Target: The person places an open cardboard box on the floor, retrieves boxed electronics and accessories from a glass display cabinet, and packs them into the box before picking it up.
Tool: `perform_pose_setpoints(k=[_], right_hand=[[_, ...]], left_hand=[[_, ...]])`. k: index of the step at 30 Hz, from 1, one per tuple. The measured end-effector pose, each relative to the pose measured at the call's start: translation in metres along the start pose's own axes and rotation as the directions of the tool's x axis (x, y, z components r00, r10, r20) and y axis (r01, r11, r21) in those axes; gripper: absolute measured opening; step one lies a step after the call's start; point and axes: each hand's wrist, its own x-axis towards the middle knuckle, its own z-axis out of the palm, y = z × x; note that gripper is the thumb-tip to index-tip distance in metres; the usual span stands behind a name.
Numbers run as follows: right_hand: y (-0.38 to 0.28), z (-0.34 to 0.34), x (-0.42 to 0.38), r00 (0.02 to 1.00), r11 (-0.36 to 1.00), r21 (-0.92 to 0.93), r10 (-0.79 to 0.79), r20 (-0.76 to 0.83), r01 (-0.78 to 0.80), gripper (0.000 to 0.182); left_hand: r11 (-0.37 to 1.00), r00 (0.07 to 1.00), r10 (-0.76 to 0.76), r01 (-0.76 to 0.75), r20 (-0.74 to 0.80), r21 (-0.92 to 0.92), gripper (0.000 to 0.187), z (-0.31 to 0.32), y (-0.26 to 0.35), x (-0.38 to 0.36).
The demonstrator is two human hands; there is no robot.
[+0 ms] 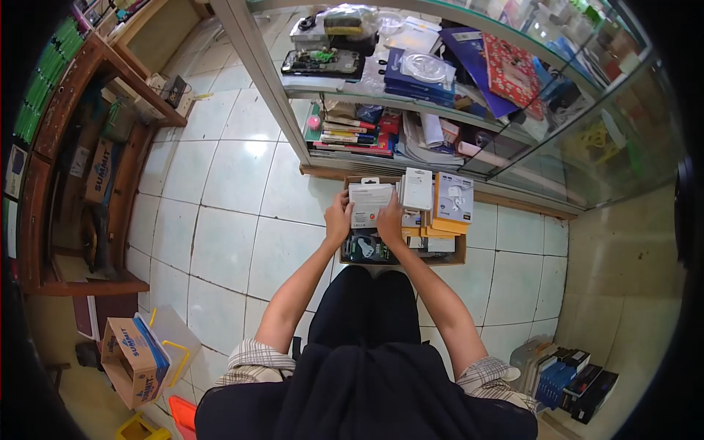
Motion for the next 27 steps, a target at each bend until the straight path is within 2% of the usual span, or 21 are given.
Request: perform_pose_setpoints(k=[2,4,5,7,9,10,12,13,14,16,18,20,22,23,25,27], right_hand=[[0.005,0.007,0.002,1.000,1.000,-0.024,-0.013,0.009,0.013,0.053],[0.002,0.007,0.001,1.000,0.999,-0.044,-0.023,0.010,0.024,0.055],[0.000,0.006,0.000,0.998,0.996,-0.091,-0.015,0.061,0.021,0.053],[0.004,0.007,-0.002,0.994,0.990,-0.141,-0.004,0.110,0.020,0.051],[0.005,0.006,-0.003,0.978,0.967,-0.232,-0.056,0.202,0.103,0.045],[0.001,0.003,-0.003,0.978,0.966,-0.233,-0.064,0.197,0.110,0.045],[-0.012,-0.008,0.000,0.946,0.978,-0.160,-0.079,0.316,0.135,0.046],[-0.027,-0.019,0.003,0.939,0.969,-0.106,-0.185,0.289,0.224,0.044],[-0.041,-0.031,0.012,0.938,0.963,-0.109,-0.208,0.275,0.246,0.044],[-0.101,-0.074,0.030,0.911,0.939,0.111,-0.343,0.229,0.325,0.041],[-0.155,-0.112,0.057,0.856,0.856,0.111,-0.514,0.064,0.505,0.037],[-0.207,-0.151,0.079,0.815,0.803,0.155,-0.579,-0.031,0.576,0.035],[-0.246,-0.180,0.100,0.737,0.734,0.074,-0.664,-0.125,0.675,0.034],[-0.266,-0.191,0.110,0.721,0.709,0.135,-0.676,-0.153,0.693,0.032],[-0.292,-0.201,0.137,0.664,0.649,0.146,-0.717,-0.213,0.747,0.032],[-0.312,-0.202,0.168,0.639,0.613,0.183,-0.726,-0.253,0.769,0.034]], left_hand=[[0.999,0.999,-0.042,0.042,0.001,-0.032,0.034,0.007,-0.001,0.006],[0.962,0.979,0.202,-0.202,0.018,0.184,0.035,0.013,-0.005,0.008],[0.939,0.974,0.195,-0.219,0.116,0.264,0.036,0.018,-0.010,0.009],[0.944,0.975,0.201,-0.217,0.090,0.250,0.034,0.020,-0.010,0.010],[0.947,0.975,0.215,-0.223,0.059,0.233,0.032,0.019,-0.010,0.010],[0.942,0.970,0.221,-0.240,0.104,0.233,0.032,0.014,-0.011,0.009],[0.934,0.959,0.251,-0.276,0.129,0.229,0.032,0.002,0.003,0.019],[0.925,0.946,0.315,-0.325,0.082,0.195,0.033,-0.010,0.024,0.023],[0.912,0.926,0.377,-0.377,0.033,0.164,0.034,-0.023,0.044,0.027],[0.869,0.868,0.490,-0.480,-0.081,0.119,0.033,-0.052,0.088,0.043],[0.828,0.815,0.556,-0.559,-0.165,0.031,0.031,-0.093,0.153,0.054],[0.788,0.769,0.599,-0.616,-0.223,-0.010,0.030,-0.126,0.206,0.061],[0.698,0.726,0.611,-0.682,-0.314,-0.219,0.032,-0.150,0.248,0.069],[0.682,0.708,0.622,-0.700,-0.334,-0.212,0.032,-0.158,0.263,0.077],[0.597,0.664,0.630,-0.746,-0.404,-0.296,0.038,-0.171,0.290,0.097],[0.589,0.611,0.646,-0.780,-0.458,-0.210,0.041,-0.179,0.308,0.124]])
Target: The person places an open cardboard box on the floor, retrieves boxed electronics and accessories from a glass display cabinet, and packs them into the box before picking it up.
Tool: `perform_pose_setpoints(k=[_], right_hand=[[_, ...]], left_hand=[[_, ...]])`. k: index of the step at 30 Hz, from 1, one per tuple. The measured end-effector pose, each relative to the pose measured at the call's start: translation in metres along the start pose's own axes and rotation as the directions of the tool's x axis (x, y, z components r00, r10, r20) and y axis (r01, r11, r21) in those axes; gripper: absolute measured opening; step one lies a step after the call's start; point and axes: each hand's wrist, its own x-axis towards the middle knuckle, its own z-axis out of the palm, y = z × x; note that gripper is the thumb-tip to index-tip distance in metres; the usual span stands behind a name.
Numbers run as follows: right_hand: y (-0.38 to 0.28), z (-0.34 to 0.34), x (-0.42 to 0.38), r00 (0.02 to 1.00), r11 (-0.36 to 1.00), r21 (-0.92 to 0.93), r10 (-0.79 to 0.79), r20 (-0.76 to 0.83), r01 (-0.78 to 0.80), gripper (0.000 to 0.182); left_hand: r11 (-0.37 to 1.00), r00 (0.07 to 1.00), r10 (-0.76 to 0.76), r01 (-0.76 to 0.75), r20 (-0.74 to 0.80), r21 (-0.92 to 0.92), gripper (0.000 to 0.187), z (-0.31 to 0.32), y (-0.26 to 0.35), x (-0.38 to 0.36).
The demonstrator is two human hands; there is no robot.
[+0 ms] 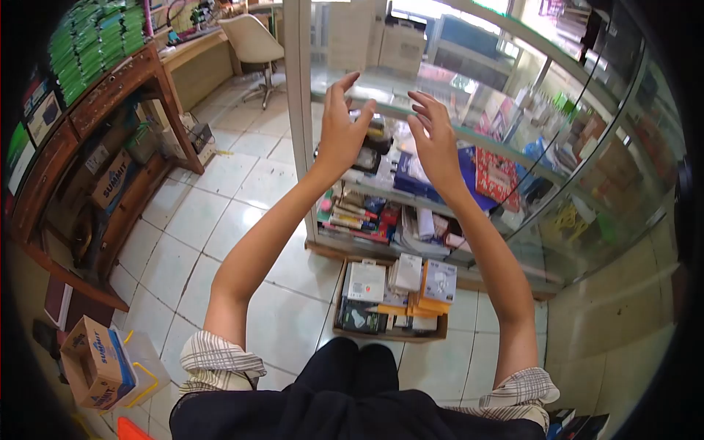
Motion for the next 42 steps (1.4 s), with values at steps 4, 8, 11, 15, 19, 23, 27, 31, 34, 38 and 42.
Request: perform_pose_setpoints(k=[4,8,11,15,19,23,27,31,34,38,42], right_hand=[[0.026,0.029,0.059,0.994,0.993,0.030,0.110,0.005,-0.110,0.039],[0.065,0.071,0.105,0.987,0.986,0.053,0.160,-0.020,-0.159,0.045],[0.086,0.096,0.127,0.976,0.975,0.052,0.219,-0.013,-0.218,0.051],[0.097,0.109,0.141,0.938,0.931,0.116,0.348,0.013,-0.347,0.063],[0.105,0.110,0.146,0.940,0.918,0.202,0.335,0.060,-0.341,0.062],[0.121,0.111,0.149,0.951,0.922,0.232,0.294,0.098,-0.309,0.059],[0.107,0.102,0.141,0.951,0.922,0.236,0.307,0.038,-0.307,0.055],[0.071,0.070,0.126,0.938,0.936,0.123,0.340,-0.069,-0.330,0.050],[0.052,0.031,0.096,0.951,0.947,0.123,0.305,-0.057,-0.296,0.043],[-0.005,-0.014,0.017,0.882,0.819,0.334,0.461,0.098,-0.466,0.039],[-0.016,-0.027,-0.083,0.805,0.710,0.395,0.569,0.166,-0.583,0.041]], left_hand=[[0.989,0.994,0.022,-0.007,-0.106,0.146,0.051,0.016,-0.038,0.058],[0.967,0.974,-0.082,0.129,-0.213,0.219,0.059,0.025,-0.085,0.098],[0.931,0.948,-0.200,0.263,-0.247,0.252,0.063,0.026,-0.111,0.117],[0.914,0.911,-0.241,0.329,-0.334,0.236,0.073,0.035,-0.130,0.131],[0.817,0.854,-0.345,0.478,-0.389,0.324,0.079,0.046,-0.121,0.134],[0.783,0.849,-0.368,0.503,-0.379,0.366,0.080,0.044,-0.123,0.135],[0.909,0.927,-0.237,0.318,-0.291,0.271,0.069,0.038,-0.130,0.131],[0.980,0.965,0.026,0.026,-0.262,0.195,0.056,0.043,-0.099,0.111],[0.980,0.995,-0.001,0.020,-0.098,0.197,0.054,0.032,-0.058,0.068],[0.946,0.958,-0.237,0.266,0.164,-0.188,0.051,0.012,0.008,-0.012],[0.854,0.855,-0.376,0.469,0.357,-0.226,0.052,-0.006,0.023,-0.097]])
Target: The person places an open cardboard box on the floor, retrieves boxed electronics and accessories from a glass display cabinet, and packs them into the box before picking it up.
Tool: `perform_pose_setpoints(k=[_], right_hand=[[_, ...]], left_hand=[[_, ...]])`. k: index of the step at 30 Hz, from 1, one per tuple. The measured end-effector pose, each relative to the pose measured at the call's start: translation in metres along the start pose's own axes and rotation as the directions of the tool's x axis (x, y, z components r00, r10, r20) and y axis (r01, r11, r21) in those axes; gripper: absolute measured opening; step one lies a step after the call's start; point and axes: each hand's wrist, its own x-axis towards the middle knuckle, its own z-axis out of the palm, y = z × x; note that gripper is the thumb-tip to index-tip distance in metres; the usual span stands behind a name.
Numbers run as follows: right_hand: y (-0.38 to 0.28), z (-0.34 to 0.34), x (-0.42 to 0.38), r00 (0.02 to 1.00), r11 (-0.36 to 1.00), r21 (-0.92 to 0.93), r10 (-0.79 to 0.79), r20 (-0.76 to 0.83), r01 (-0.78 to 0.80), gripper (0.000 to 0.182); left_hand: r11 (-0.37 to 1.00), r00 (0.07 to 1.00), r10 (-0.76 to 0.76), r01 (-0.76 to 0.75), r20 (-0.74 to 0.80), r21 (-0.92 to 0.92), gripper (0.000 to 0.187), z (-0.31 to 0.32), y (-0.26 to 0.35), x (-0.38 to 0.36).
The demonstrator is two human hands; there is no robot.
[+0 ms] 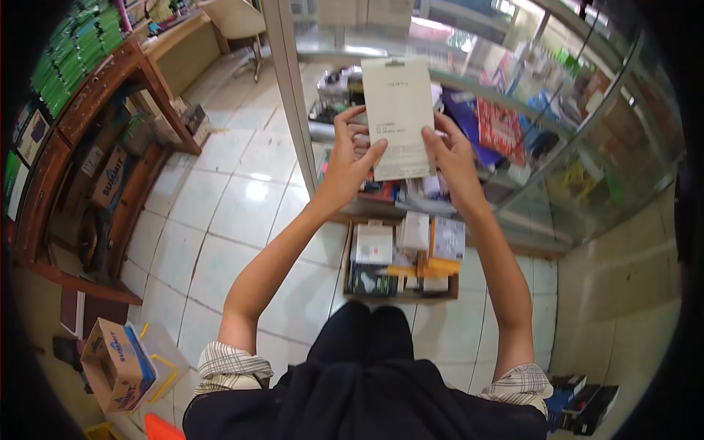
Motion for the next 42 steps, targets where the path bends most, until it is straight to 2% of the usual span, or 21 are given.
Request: perform_pose_setpoints(k=[1,3,5,6,8,11,12,14,15,17,21,23,25,29,31,32,33,35,36,38,42], right_hand=[[0.015,-0.004,-0.019,0.999,0.999,0.003,0.033,-0.010,-0.033,0.041],[0.055,-0.012,-0.053,0.974,0.963,-0.154,0.227,0.023,-0.221,0.043],[0.135,-0.017,-0.079,0.982,0.951,-0.244,0.182,-0.050,-0.188,0.044],[0.156,-0.014,-0.093,0.964,0.924,-0.277,0.252,-0.082,-0.264,0.044],[0.196,-0.005,-0.118,0.931,0.854,-0.370,0.337,-0.140,-0.364,0.046],[0.243,0.007,-0.137,0.931,0.732,-0.581,0.337,-0.144,-0.355,0.049],[0.273,0.008,-0.142,0.947,0.747,-0.585,0.289,-0.142,-0.316,0.050],[0.298,0.014,-0.148,0.946,0.731,-0.603,0.278,-0.164,-0.320,0.055],[0.306,0.016,-0.150,0.947,0.720,-0.617,0.275,-0.166,-0.317,0.057],[0.312,0.020,-0.149,0.890,0.616,-0.658,0.411,-0.200,-0.433,0.061],[0.308,0.025,-0.154,0.894,0.600,-0.677,0.395,-0.214,-0.427,0.063],[0.306,0.025,-0.154,0.888,0.607,-0.666,0.411,-0.205,-0.434,0.065],[0.305,0.025,-0.157,0.903,0.608,-0.684,0.387,-0.188,-0.403,0.066],[0.293,0.029,-0.159,0.930,0.603,-0.723,0.330,-0.158,-0.337,0.067],[0.285,0.029,-0.157,0.984,0.729,-0.672,0.176,0.001,-0.130,0.071],[0.266,0.029,-0.151,0.993,0.742,-0.669,0.107,0.059,-0.040,0.071],[0.244,0.030,-0.141,0.993,0.741,-0.671,0.097,0.063,-0.030,0.071],[0.193,0.031,-0.111,0.993,0.803,-0.586,-0.076,0.088,0.113,0.066],[0.161,0.031,-0.095,0.985,0.809,-0.562,-0.152,0.085,0.173,0.063],[0.106,0.029,-0.069,0.953,0.793,-0.536,-0.295,0.076,0.288,0.058],[0.027,0.022,-0.021,0.892,0.748,-0.512,-0.444,0.087,0.423,0.054]], left_hand=[[0.999,0.999,-0.034,0.034,0.005,-0.004,0.052,-0.001,-0.015,-0.017],[0.989,0.987,-0.145,0.142,0.065,0.053,0.056,-0.007,-0.060,-0.048],[0.960,0.967,-0.252,0.246,0.031,0.133,0.054,-0.009,-0.107,-0.083],[0.956,0.966,-0.258,0.252,0.021,0.150,0.054,-0.010,-0.135,-0.100],[0.863,0.916,-0.401,0.376,0.004,0.338,0.053,-0.012,-0.161,-0.125],[0.848,0.890,-0.455,0.439,-0.017,0.297,0.053,-0.012,-0.208,-0.149],[0.847,0.890,-0.455,0.440,-0.022,0.297,0.053,-0.013,-0.228,-0.156],[0.773,0.863,-0.503,0.474,-0.049,0.421,0.054,-0.012,-0.264,-0.168],[0.784,0.917,-0.389,0.381,-0.090,0.490,0.055,-0.007,-0.270,-0.172],[0.703,0.890,-0.440,0.422,-0.117,0.572,0.056,-0.003,-0.272,-0.173],[0.688,0.915,-0.379,0.380,-0.140,0.618,0.053,0.003,-0.270,-0.174],[0.643,0.888,-0.436,0.420,-0.144,0.640,0.050,0.006,-0.264,-0.173],[0.548,0.927,-0.326,0.346,-0.186,0.762,0.048,0.010,-0.260,-0.178],[0.642,0.959,-0.250,0.265,-0.129,0.720,0.044,0.005,-0.243,-0.164],[0.819,0.970,-0.178,0.239,-0.166,0.521,0.043,0.006,-0.214,-0.148],[0.826,0.964,-0.222,0.266,-0.148,0.497,0.039,0.008,-0.191,-0.134],[0.829,0.966,-0.211,0.258,-0.150,0.497,0.039,0.008,-0.173,-0.120],[0.828,0.992,0.046,0.026,-0.114,0.560,0.037,0.008,-0.138,-0.091],[0.826,0.991,0.059,0.018,-0.119,0.563,0.037,0.009,-0.115,-0.076],[0.941,0.980,0.104,-0.043,-0.167,0.335,0.035,0.013,-0.068,-0.049],[0.923,0.940,0.284,-0.216,-0.188,0.319,0.034,0.010,-0.008,0.000]])
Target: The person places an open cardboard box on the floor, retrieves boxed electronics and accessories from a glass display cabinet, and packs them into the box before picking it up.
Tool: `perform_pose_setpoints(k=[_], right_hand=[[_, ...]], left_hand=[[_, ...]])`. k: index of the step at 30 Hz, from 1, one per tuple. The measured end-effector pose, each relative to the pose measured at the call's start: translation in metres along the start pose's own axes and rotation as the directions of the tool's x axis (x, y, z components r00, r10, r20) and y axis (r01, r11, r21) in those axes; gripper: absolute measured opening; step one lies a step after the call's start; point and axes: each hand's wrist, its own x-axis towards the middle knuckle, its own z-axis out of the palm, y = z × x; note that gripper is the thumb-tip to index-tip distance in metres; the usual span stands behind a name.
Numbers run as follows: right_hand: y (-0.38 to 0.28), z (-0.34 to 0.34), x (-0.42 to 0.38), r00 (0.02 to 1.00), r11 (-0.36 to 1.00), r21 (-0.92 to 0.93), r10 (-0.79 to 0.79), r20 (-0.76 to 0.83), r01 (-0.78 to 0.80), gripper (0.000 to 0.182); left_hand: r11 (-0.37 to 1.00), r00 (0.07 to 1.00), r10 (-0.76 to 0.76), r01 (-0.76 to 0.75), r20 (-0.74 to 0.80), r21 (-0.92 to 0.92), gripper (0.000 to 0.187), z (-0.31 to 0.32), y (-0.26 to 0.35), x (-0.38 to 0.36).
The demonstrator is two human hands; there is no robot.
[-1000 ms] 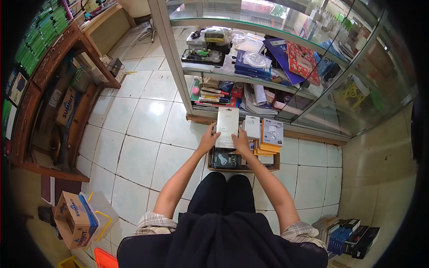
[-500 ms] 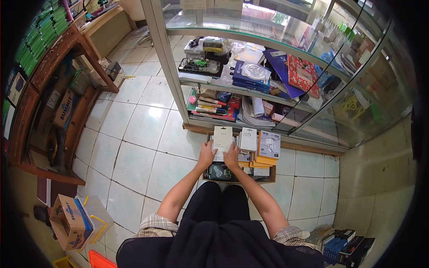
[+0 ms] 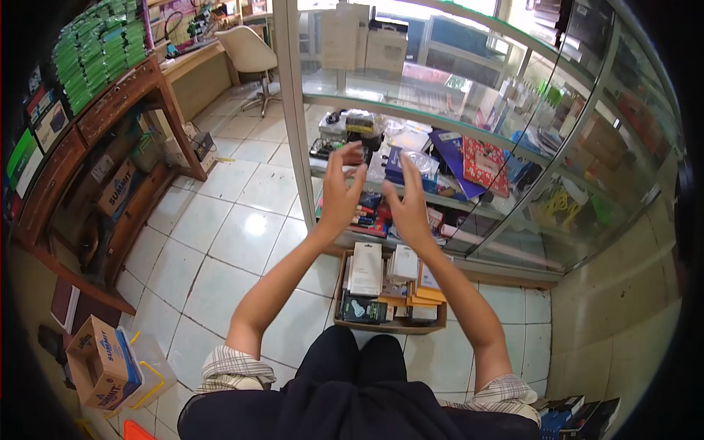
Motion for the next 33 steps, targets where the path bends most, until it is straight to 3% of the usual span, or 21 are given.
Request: perform_pose_setpoints(k=[2,5,9,11,13,15,17,19,22,25,30,33], right_hand=[[-0.013,-0.011,0.037,0.997,0.997,-0.009,-0.075,-0.031,0.075,0.052],[-0.016,-0.012,0.090,0.988,0.991,-0.032,-0.132,-0.079,0.130,0.051],[0.004,0.010,0.157,0.994,0.995,0.067,-0.063,-0.086,0.069,0.054],[0.019,0.028,0.189,0.998,0.997,0.072,0.045,-0.043,-0.042,0.058],[0.038,0.049,0.222,0.995,0.986,0.140,0.095,-0.019,-0.091,0.059],[0.053,0.068,0.247,0.972,0.958,0.184,0.231,-0.043,-0.220,0.059],[0.065,0.079,0.261,0.957,0.935,0.226,0.287,-0.038,-0.271,0.063],[0.068,0.085,0.274,0.926,0.876,0.310,0.377,0.037,-0.369,0.065],[0.119,0.111,0.315,0.943,0.880,0.341,0.319,0.090,-0.330,0.063],[0.129,0.121,0.326,0.944,0.892,0.310,0.323,0.075,-0.330,0.060],[0.104,0.109,0.314,0.929,0.894,0.270,0.370,0.006,-0.357,0.057],[0.097,0.105,0.305,0.932,0.893,0.285,0.361,0.012,-0.349,0.055]], left_hand=[[0.985,0.993,0.093,-0.102,-0.070,-0.137,0.035,-0.003,0.005,0.034],[0.977,0.974,0.154,-0.176,-0.167,-0.121,0.037,-0.009,0.009,0.087],[0.982,0.948,0.178,-0.187,-0.264,-0.010,0.041,-0.011,-0.022,0.159],[0.987,0.945,0.137,-0.106,-0.298,0.119,0.044,-0.007,-0.038,0.190],[0.993,0.941,0.100,-0.073,-0.323,0.093,0.052,0.000,-0.054,0.214],[0.968,0.925,-0.003,0.098,-0.381,0.229,0.059,0.007,-0.072,0.234],[0.957,0.926,-0.003,0.113,-0.376,0.269,0.064,0.010,-0.090,0.251],[0.879,0.928,0.032,0.151,-0.372,0.453,0.063,0.013,-0.104,0.268],[0.886,0.867,-0.073,0.284,-0.493,0.367,0.063,0.023,-0.114,0.289],[0.850,0.807,-0.029,0.330,-0.590,0.410,0.065,0.038,-0.118,0.288],[0.843,0.828,-0.102,0.366,-0.551,0.394,0.064,0.035,-0.121,0.287],[0.867,0.853,0.012,0.251,-0.522,0.430,0.061,0.035,-0.118,0.284]])
